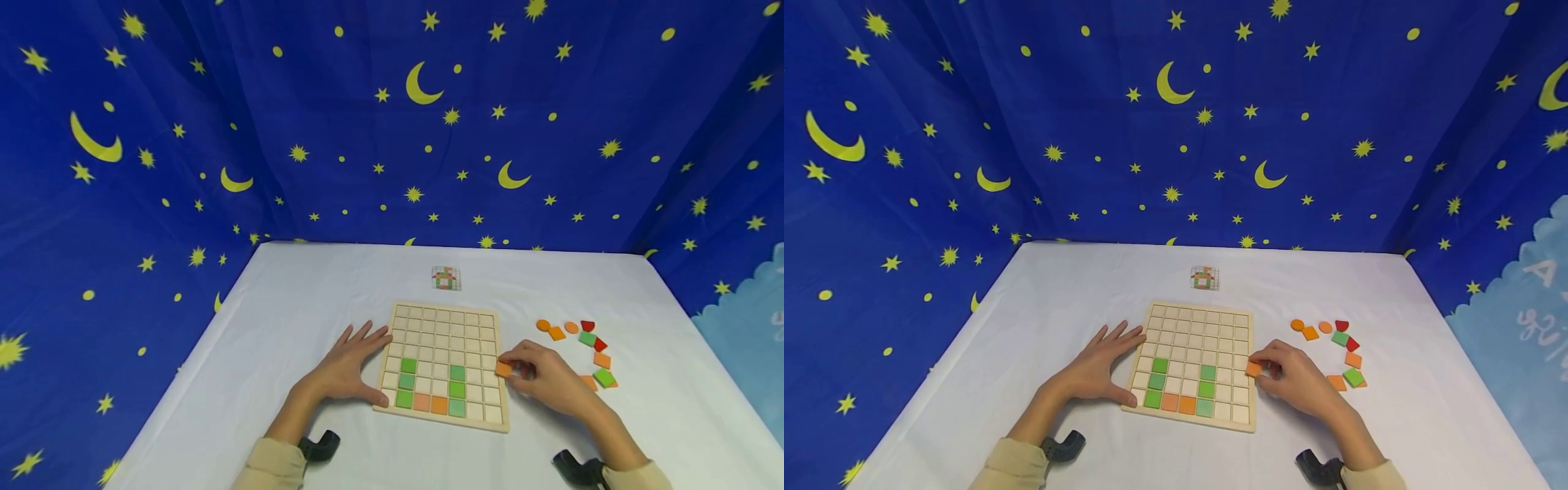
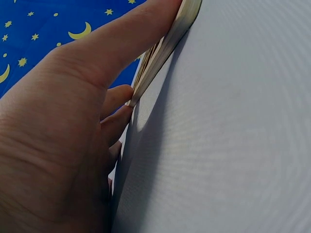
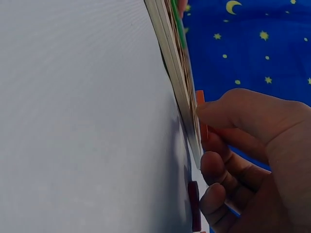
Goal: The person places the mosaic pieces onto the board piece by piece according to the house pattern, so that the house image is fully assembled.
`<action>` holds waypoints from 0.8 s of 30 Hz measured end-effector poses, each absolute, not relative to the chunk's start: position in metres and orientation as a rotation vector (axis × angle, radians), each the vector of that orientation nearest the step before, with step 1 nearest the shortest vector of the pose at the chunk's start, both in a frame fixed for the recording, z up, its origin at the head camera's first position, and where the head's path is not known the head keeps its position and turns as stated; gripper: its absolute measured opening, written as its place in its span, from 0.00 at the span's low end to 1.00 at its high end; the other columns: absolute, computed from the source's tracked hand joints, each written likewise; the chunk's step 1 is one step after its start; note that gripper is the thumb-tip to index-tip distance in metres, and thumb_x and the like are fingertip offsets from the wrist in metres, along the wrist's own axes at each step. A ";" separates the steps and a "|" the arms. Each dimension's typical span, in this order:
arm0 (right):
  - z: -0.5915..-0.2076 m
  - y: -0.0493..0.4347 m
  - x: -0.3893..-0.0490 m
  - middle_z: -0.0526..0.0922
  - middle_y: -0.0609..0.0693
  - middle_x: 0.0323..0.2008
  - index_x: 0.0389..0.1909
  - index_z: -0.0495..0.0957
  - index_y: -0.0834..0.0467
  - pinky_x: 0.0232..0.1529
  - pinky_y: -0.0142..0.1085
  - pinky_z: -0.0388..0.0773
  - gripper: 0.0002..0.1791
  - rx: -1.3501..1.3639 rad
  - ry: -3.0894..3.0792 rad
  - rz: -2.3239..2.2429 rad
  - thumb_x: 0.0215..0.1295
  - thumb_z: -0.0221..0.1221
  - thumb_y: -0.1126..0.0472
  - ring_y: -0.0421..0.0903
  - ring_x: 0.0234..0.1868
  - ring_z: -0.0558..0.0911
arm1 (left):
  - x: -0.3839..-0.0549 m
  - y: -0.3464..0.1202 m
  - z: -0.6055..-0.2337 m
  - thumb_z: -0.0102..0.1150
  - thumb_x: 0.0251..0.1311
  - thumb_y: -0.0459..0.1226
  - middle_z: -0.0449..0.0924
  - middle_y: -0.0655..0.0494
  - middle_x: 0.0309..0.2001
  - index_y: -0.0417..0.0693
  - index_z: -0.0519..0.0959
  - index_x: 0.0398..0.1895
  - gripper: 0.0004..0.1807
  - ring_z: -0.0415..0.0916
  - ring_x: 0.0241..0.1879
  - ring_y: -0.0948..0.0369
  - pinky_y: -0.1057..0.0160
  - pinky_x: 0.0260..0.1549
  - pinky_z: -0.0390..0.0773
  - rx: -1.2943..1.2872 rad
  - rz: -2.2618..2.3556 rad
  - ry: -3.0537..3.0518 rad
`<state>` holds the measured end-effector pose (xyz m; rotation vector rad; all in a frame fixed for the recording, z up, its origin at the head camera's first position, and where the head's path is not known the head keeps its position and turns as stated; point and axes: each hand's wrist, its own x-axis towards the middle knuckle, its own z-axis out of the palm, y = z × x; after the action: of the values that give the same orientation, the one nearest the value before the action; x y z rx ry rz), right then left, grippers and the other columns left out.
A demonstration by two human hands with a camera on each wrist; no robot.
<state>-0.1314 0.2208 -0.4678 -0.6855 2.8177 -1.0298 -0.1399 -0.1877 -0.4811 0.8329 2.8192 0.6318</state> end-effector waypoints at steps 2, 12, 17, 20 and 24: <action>-0.469 0.219 -0.132 0.77 0.40 0.35 0.46 0.83 0.49 0.28 0.30 0.71 0.17 -0.709 2.818 -1.042 0.53 0.68 0.63 0.41 0.31 0.73 | -0.140 -0.188 -0.482 0.63 0.27 0.76 0.46 0.64 0.75 0.59 0.56 0.75 0.66 0.34 0.74 0.56 0.50 0.70 0.31 0.831 0.633 2.819; -0.467 0.207 -0.136 0.77 0.40 0.36 0.47 0.83 0.49 0.29 0.30 0.71 0.18 -0.698 2.803 -1.045 0.53 0.69 0.62 0.40 0.33 0.73 | -0.140 -0.189 -0.485 0.63 0.27 0.76 0.46 0.64 0.75 0.60 0.56 0.75 0.66 0.34 0.74 0.56 0.50 0.70 0.31 0.837 0.632 2.817; -0.465 0.201 -0.140 0.76 0.39 0.36 0.46 0.83 0.49 0.28 0.30 0.72 0.17 -0.749 2.816 -1.040 0.54 0.68 0.61 0.40 0.32 0.73 | -0.140 -0.188 -0.483 0.63 0.27 0.76 0.45 0.65 0.75 0.61 0.56 0.75 0.66 0.33 0.74 0.57 0.50 0.70 0.31 0.831 0.630 2.820; -0.465 0.197 -0.143 0.76 0.40 0.36 0.47 0.83 0.51 0.28 0.30 0.72 0.16 -0.785 2.801 -1.058 0.55 0.68 0.61 0.40 0.32 0.74 | -0.141 -0.188 -0.483 0.62 0.27 0.77 0.45 0.65 0.75 0.60 0.56 0.75 0.66 0.33 0.74 0.57 0.50 0.70 0.31 0.834 0.623 2.824; -0.463 0.192 -0.146 0.76 0.41 0.37 0.48 0.82 0.52 0.29 0.30 0.73 0.16 -0.801 2.778 -1.074 0.56 0.67 0.62 0.41 0.32 0.74 | -0.141 -0.188 -0.483 0.63 0.27 0.76 0.46 0.64 0.75 0.60 0.56 0.75 0.66 0.33 0.74 0.57 0.50 0.70 0.31 0.840 0.626 2.822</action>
<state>-0.1458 0.1917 -0.4632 -0.8012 2.7780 -1.0739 -0.1408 -0.1882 -0.4828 0.8395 2.8217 0.6256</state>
